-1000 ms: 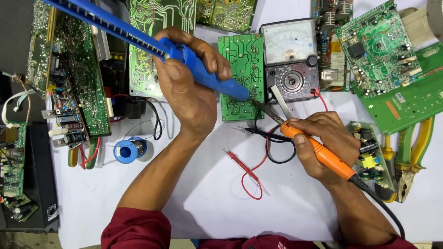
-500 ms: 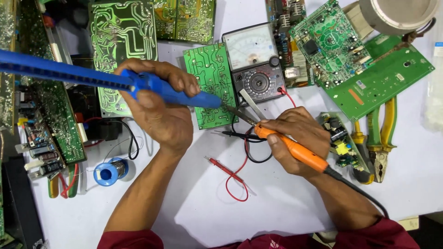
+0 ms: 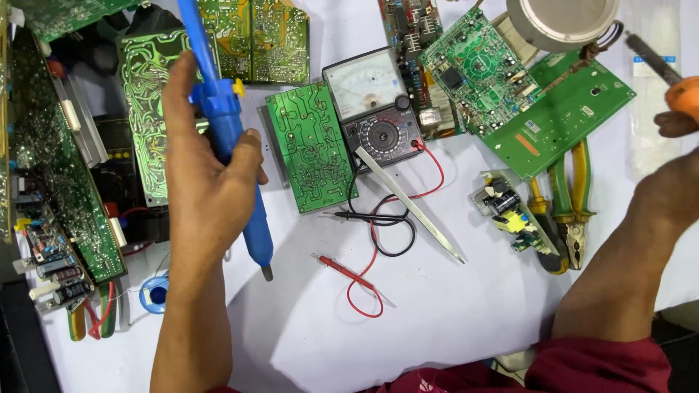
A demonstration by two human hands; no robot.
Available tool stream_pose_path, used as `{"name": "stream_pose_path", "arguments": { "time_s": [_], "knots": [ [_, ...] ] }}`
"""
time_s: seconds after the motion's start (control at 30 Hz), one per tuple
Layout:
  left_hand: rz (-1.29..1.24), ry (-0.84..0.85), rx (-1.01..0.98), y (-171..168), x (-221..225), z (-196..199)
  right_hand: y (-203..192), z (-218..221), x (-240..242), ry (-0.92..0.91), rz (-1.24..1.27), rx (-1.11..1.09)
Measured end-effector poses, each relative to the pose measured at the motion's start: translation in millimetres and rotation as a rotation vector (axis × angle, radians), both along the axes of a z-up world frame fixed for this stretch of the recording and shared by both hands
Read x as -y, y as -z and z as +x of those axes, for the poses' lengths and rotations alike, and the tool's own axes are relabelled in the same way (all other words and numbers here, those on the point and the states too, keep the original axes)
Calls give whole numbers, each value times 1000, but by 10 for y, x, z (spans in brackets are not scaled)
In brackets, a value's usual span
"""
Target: Testing electronic components on a circuit board using a multimeter and desoldering parts with a soldering iron and pump.
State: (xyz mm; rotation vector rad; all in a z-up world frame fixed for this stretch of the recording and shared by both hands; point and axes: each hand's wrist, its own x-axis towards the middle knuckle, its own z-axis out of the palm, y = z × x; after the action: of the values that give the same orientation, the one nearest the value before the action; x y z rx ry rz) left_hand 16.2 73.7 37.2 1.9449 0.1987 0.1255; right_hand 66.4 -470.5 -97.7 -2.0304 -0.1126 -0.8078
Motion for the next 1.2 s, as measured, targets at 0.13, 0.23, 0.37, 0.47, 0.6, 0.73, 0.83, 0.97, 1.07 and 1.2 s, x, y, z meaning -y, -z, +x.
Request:
{"name": "stream_pose_path", "arguments": {
  "time_s": [0.13, 0.23, 0.37, 0.47, 0.6, 0.73, 0.83, 0.97, 1.07, 1.2],
  "knots": [
    [-24, 8, 114, 210, 88, 40, -73, 106, -365, 164, 99, -46],
    [-45, -29, 186, 388, 144, 42, 15, 235, -328, 65, -50, -22],
    [180, -106, 207, 577, 181, -43, -142, 459, -598, -28, -75, -47],
    [225, -105, 135, 667, 213, -190, -125, 563, -591, -113, -75, -96],
    [288, -82, 151, 845, 231, -361, 116, 533, -376, -76, 349, -452],
    [397, -113, 25, 921, 314, -411, -218, 181, -839, -40, 457, -577],
    [636, -85, -2, 1039, 331, -445, -105, -19, -797, -26, 421, -557],
    [969, -84, -37, 1209, 353, -471, -289, -498, -1201, -88, 133, -353],
    [1134, -124, -26, 1344, 352, -486, -512, -739, -1656, -116, -50, -178],
    [1231, -174, 23, 1525, 281, -533, -581, -898, -2099, -220, -37, -137]
  ]
}}
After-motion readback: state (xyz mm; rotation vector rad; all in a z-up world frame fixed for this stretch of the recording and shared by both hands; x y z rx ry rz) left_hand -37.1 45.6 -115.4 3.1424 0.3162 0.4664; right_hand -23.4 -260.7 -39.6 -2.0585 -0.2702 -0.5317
